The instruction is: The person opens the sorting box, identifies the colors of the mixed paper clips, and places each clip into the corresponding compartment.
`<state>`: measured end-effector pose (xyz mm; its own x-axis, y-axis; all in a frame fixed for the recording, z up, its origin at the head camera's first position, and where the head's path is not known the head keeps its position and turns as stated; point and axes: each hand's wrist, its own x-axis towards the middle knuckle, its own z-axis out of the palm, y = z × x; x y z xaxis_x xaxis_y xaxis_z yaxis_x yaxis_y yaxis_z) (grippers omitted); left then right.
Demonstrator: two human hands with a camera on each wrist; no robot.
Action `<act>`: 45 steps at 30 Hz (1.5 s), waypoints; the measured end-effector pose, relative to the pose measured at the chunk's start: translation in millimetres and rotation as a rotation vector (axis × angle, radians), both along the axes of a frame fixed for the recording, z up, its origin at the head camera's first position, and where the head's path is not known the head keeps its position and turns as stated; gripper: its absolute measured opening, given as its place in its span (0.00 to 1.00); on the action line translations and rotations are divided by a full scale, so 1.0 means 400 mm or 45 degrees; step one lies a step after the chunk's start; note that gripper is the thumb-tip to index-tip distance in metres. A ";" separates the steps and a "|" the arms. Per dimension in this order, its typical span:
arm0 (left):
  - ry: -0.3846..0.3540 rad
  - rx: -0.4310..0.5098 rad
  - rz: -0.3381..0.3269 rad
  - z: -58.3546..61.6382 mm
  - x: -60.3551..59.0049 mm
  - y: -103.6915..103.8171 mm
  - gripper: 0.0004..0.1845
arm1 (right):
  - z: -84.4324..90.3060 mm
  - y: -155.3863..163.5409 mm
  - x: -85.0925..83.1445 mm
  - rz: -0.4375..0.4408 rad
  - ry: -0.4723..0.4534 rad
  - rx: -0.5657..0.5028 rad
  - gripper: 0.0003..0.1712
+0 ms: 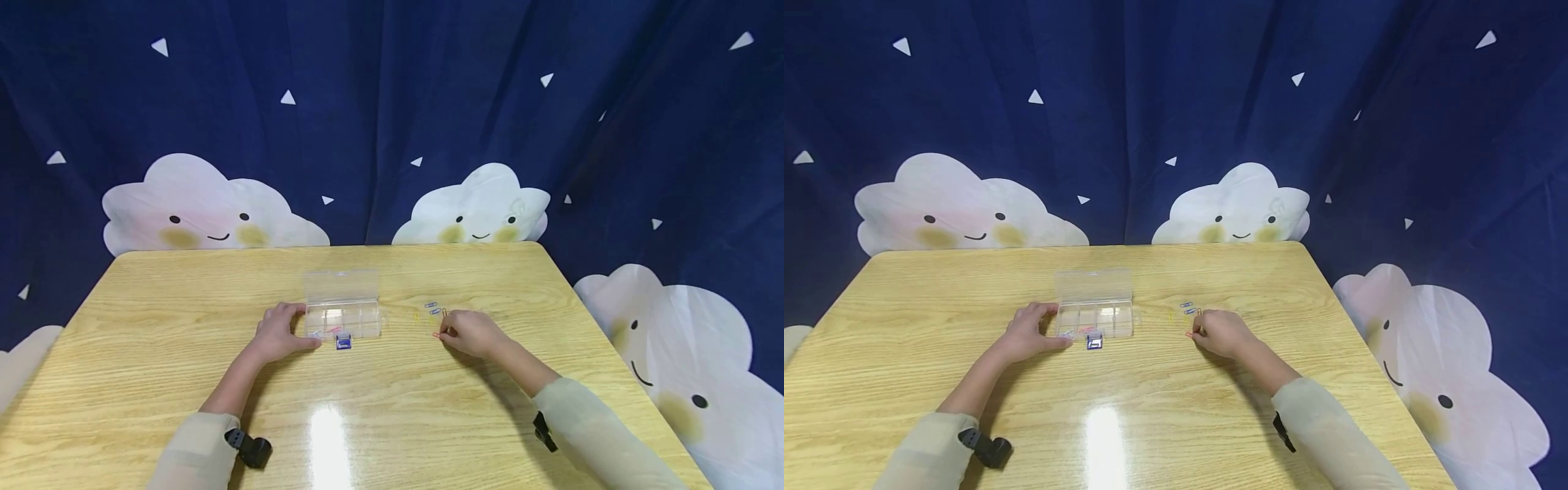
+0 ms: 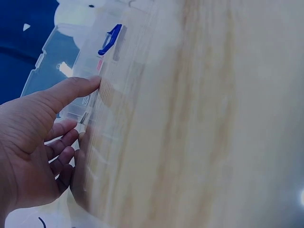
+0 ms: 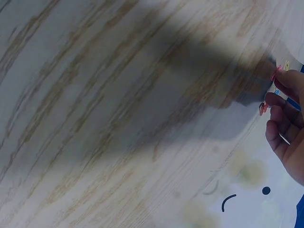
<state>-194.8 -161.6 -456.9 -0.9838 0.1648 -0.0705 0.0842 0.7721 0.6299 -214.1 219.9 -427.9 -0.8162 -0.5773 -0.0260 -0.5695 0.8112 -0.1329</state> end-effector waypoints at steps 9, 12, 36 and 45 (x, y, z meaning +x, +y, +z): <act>0.004 -0.001 -0.008 0.004 0.002 0.001 0.41 | -0.002 0.007 0.001 0.007 0.020 -0.005 0.04; 0.002 0.001 -0.006 0.004 0.002 0.002 0.42 | -0.002 0.006 0.001 0.001 0.019 -0.011 0.04; 0.025 0.004 -0.002 -0.001 -0.001 -0.002 0.41 | 0.016 -0.004 -0.011 -0.031 -0.010 0.035 0.08; 0.018 0.000 -0.005 -0.001 0.000 -0.001 0.42 | 0.026 -0.020 -0.009 0.022 0.015 0.021 0.06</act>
<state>-195.0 -162.0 -457.1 -0.9840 0.1686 -0.0567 0.0961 0.7719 0.6285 -217.6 211.7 -417.6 -0.8066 -0.5905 -0.0261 -0.5846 0.8035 -0.1124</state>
